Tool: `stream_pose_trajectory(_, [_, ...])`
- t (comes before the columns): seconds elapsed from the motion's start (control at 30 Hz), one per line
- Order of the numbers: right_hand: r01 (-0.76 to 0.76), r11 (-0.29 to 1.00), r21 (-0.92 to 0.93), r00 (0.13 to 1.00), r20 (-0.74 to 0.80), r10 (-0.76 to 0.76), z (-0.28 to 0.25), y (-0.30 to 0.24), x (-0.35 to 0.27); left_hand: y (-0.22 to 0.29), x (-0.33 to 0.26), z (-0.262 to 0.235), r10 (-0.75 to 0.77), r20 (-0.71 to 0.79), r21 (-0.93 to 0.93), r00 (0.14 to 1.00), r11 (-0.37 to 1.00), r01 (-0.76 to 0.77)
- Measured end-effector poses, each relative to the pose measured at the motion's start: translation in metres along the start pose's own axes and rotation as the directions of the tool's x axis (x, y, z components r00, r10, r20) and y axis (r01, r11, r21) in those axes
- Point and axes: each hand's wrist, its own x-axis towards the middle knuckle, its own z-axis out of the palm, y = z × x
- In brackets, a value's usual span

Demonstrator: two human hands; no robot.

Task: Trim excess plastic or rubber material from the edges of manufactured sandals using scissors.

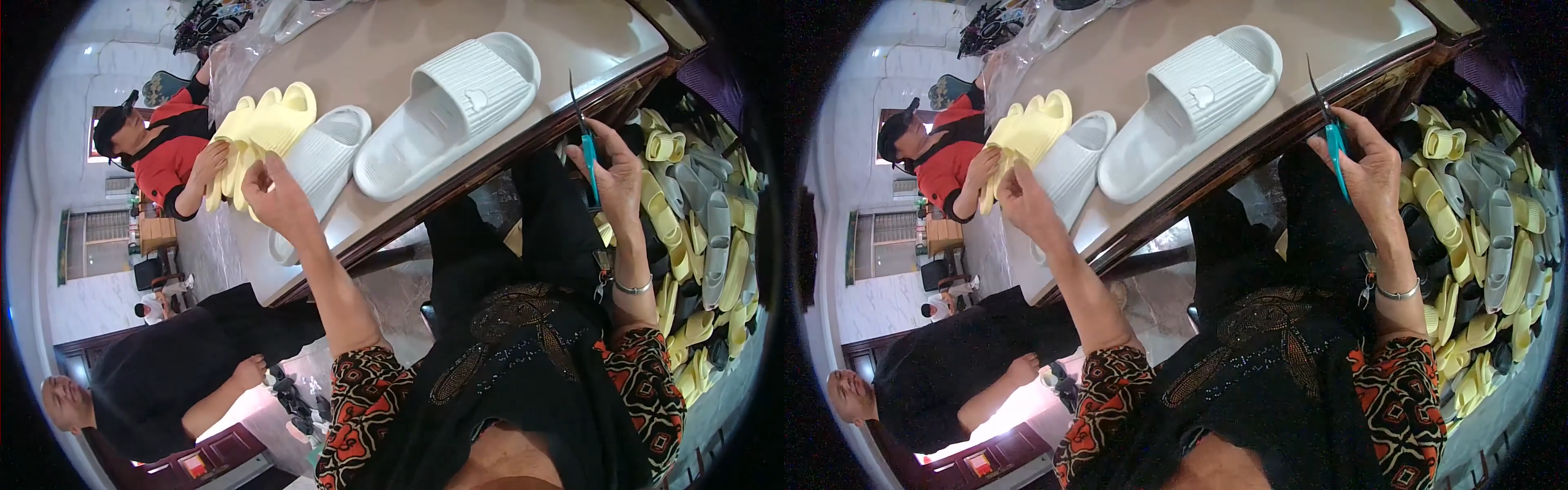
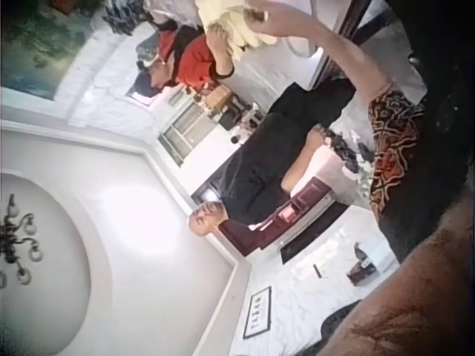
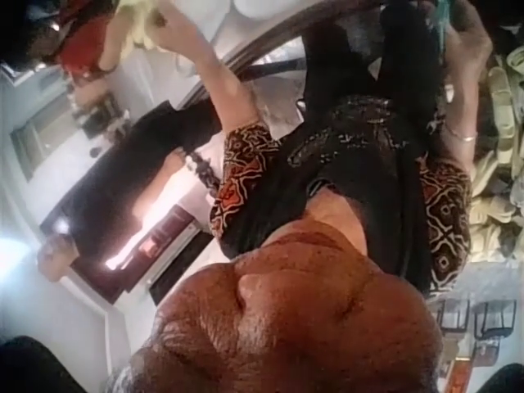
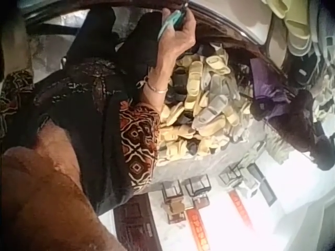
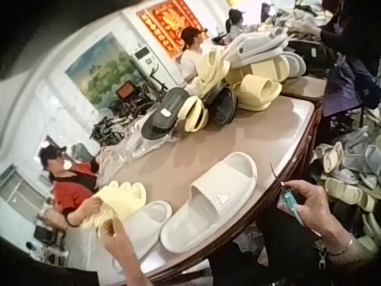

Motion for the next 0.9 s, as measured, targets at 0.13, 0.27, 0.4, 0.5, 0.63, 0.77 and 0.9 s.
stream_pose_trajectory(0.13, [0.000, 1.000, 0.025, 1.000, 0.027, -0.001, 0.008, -0.002, 0.000, -0.011, -0.004, -0.003, -0.230, -0.005, 0.342, 0.973, 0.914, 0.217])
stream_pose_trajectory(0.27, [0.002, 1.000, -0.002, 0.998, 0.067, -0.002, 0.016, -0.012, -0.001, -0.002, -0.024, 0.000, -0.130, 0.057, 0.382, 0.990, 0.919, 0.099])
stream_pose_trajectory(0.4, [-0.057, 0.997, 0.059, 0.996, 0.067, 0.053, 0.014, -0.013, -0.003, 0.019, -0.026, -0.005, -0.047, 0.116, 0.156, 0.992, 0.987, 0.028])
stream_pose_trajectory(0.5, [-0.014, 1.000, 0.021, 0.999, 0.042, 0.013, 0.010, -0.013, -0.002, 0.046, -0.041, -0.016, 0.096, 0.106, 0.150, 0.990, 0.982, -0.111])
stream_pose_trajectory(0.63, [0.297, 0.924, -0.243, 0.955, 0.092, -0.283, 0.005, -0.035, 0.002, 0.067, -0.052, -0.042, 0.282, 0.153, 0.087, 0.947, 0.951, -0.297])
stream_pose_trajectory(0.77, [0.598, 0.673, -0.435, 0.801, 0.341, -0.492, 0.001, -0.064, 0.006, 0.084, -0.068, -0.053, 0.295, 0.318, -0.033, 0.901, 0.953, -0.301])
stream_pose_trajectory(0.9, [0.678, 0.615, -0.403, 0.728, 0.484, -0.485, 0.000, -0.072, 0.001, 0.088, -0.075, -0.050, 0.343, 0.466, -0.016, 0.816, 0.925, -0.379])
